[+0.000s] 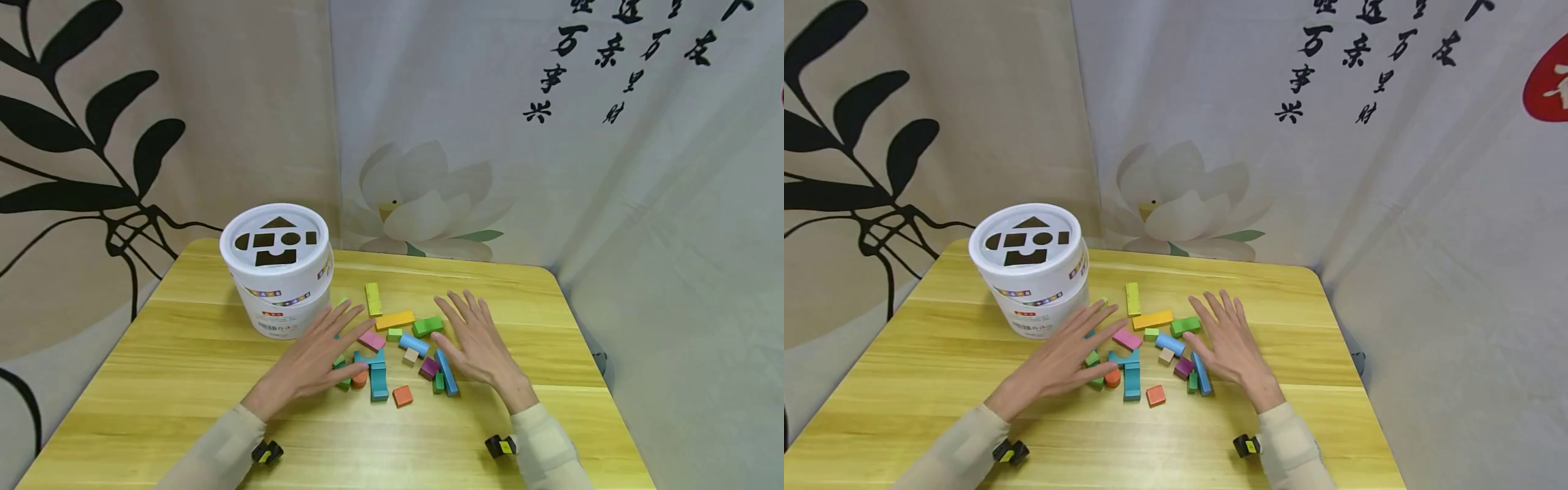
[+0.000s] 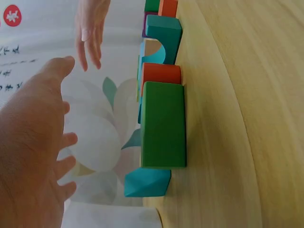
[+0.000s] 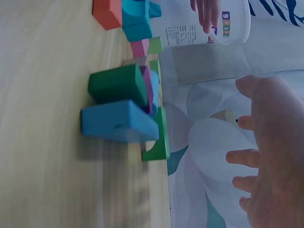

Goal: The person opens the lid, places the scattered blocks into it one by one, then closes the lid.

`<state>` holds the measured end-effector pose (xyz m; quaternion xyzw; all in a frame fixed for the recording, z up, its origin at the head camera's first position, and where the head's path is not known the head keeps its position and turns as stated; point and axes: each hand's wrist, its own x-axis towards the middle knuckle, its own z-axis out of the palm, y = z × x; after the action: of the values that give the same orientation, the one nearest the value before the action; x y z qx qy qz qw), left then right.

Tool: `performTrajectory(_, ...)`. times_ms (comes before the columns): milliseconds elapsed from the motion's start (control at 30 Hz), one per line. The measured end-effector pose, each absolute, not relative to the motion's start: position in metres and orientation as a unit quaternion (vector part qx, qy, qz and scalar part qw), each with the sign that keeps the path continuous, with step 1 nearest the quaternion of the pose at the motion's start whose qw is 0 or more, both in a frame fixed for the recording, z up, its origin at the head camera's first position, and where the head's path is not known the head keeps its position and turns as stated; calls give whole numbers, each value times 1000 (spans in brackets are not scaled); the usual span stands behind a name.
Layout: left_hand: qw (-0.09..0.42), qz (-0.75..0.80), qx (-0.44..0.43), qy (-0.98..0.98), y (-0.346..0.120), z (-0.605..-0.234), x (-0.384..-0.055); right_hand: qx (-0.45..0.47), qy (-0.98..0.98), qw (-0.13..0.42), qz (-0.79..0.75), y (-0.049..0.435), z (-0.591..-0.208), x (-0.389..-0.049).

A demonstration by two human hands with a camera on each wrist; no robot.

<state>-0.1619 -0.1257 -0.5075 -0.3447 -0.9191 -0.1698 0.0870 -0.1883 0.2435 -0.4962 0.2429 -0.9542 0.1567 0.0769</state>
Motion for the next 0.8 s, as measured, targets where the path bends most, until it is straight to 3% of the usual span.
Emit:
performTrajectory(633,278,-207,-345,-872,-166,-491,-131,290,-937,76,180,208,-482,-190)
performTrajectory(800,352,-247,-342,-835,-179,-484,-127,312,-929,83,183,196,-481,-192)
